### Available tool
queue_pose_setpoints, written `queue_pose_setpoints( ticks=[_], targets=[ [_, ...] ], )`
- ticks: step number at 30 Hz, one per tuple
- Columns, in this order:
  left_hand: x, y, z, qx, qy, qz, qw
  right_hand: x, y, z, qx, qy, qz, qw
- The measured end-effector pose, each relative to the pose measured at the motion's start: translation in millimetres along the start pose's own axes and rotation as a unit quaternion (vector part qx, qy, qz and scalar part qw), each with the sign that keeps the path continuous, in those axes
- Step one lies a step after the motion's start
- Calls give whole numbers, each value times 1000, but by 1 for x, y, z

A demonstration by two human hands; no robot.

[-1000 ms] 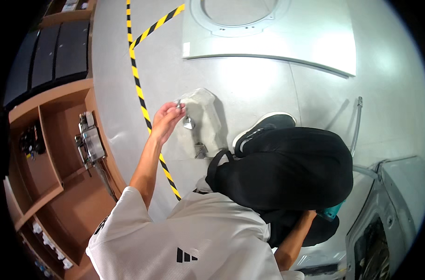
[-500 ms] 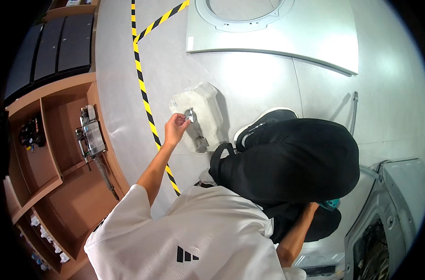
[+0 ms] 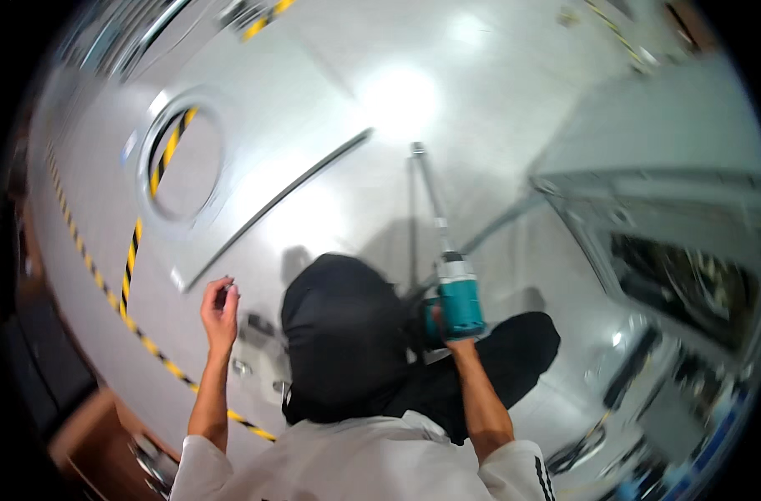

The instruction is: The person removes a back panel from a washing machine by hand, unscrews a center bolt with an electric drill, and removes a rubber belt and a metal pulley wheel from the rear of the drum.

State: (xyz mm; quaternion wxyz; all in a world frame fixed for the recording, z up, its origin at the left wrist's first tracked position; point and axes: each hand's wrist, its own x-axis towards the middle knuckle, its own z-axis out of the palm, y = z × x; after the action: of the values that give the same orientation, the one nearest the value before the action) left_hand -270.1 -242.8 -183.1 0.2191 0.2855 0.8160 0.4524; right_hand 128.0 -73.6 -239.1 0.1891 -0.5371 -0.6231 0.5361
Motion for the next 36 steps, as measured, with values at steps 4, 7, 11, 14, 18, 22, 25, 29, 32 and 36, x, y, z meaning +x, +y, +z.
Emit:
queue_pose_setpoints(
  ticks=[4,7,11,14,18,22,25,29,32,36],
  targets=[
    [56,104,23,-20,-122,35,992,-19,-3,-5,-21,45,-89,995],
    [73,176,8,-77,-174,-18,982,-27,-103,-21,2,99,-129,987],
    [51,263,-10,-38,-270,-58,960,-66,-167,-38,417,106,132,893],
    [59,296,-27,-21,-339,-105,935,-72,-216,-29,114,147,-105,977],
    [55,324,-53,-19,-392,-148,908,-82,-274,-33,81,160,-62,982],
    [45,376,-78,-23,-406,-174,897,-93,-342,-57,302,157,-31,940],
    [49,399,-109,-44,-402,-188,895,-102,-401,-64,506,152,49,847],
    [70,415,-147,-47,-384,-190,902,-102,-443,-69,125,170,-14,977],
    [93,446,-163,-90,-357,-185,911,-89,-477,-76,-122,173,-27,977],
    [121,487,-170,-75,-335,-192,919,-80,-543,-85,195,159,83,964]
  ],
)
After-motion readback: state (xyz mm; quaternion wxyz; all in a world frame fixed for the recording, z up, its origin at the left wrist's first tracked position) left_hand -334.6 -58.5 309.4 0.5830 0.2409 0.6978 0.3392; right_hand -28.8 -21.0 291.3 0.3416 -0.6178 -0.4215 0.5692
